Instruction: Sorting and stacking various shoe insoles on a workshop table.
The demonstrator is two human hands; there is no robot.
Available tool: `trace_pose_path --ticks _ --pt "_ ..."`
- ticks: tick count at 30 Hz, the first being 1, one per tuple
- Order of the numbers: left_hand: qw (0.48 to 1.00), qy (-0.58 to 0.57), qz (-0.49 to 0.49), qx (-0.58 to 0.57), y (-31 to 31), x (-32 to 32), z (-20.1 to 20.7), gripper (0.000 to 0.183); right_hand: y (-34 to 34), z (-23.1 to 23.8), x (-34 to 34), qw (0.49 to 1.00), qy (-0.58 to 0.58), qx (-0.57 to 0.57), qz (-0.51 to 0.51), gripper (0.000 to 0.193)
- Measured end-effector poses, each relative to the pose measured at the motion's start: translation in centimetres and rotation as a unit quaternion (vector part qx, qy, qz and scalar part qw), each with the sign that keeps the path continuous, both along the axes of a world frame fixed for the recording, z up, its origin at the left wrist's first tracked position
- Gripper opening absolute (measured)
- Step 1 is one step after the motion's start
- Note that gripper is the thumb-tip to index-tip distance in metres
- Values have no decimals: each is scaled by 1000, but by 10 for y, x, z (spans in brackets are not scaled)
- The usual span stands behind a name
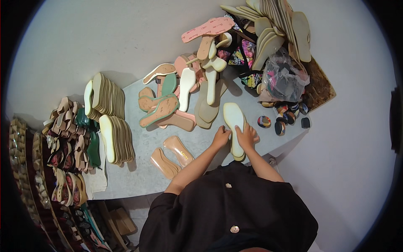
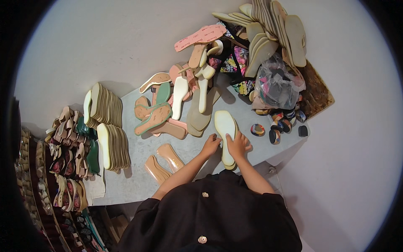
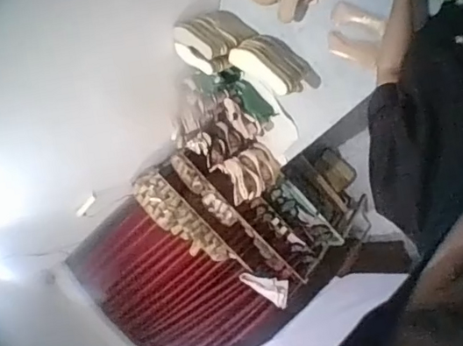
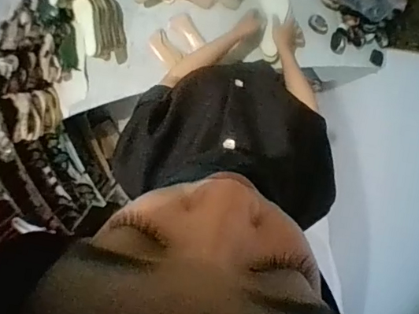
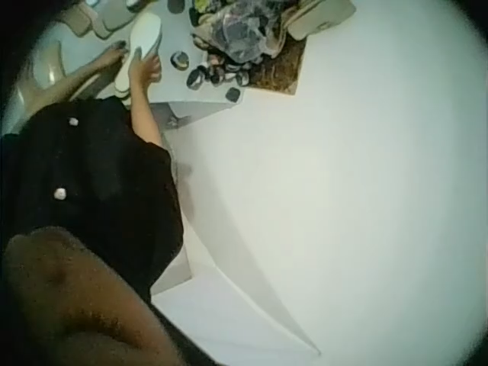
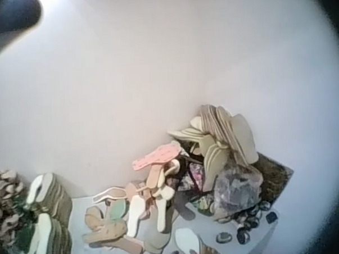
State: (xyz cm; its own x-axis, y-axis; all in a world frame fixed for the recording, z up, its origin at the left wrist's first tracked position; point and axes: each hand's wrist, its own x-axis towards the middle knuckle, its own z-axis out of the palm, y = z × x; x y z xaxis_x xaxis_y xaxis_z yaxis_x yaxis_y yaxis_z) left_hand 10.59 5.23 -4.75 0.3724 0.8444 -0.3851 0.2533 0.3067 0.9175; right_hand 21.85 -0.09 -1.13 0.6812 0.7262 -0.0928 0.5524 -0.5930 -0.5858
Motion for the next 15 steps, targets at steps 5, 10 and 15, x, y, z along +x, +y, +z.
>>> trace_pose_path --ticks 5,10,15 --pt "997 -13 -67 -44 3 7 22 36 2 1 2 998 51 -40 28 72" --pt "995 -55 -40 -76 5 -4 20 32 11 31 -6 994 77 -44 58 77" --pt "981 -97 -62 -157 7 -16 28 26 14 28 -7 992 110 30 53 82"
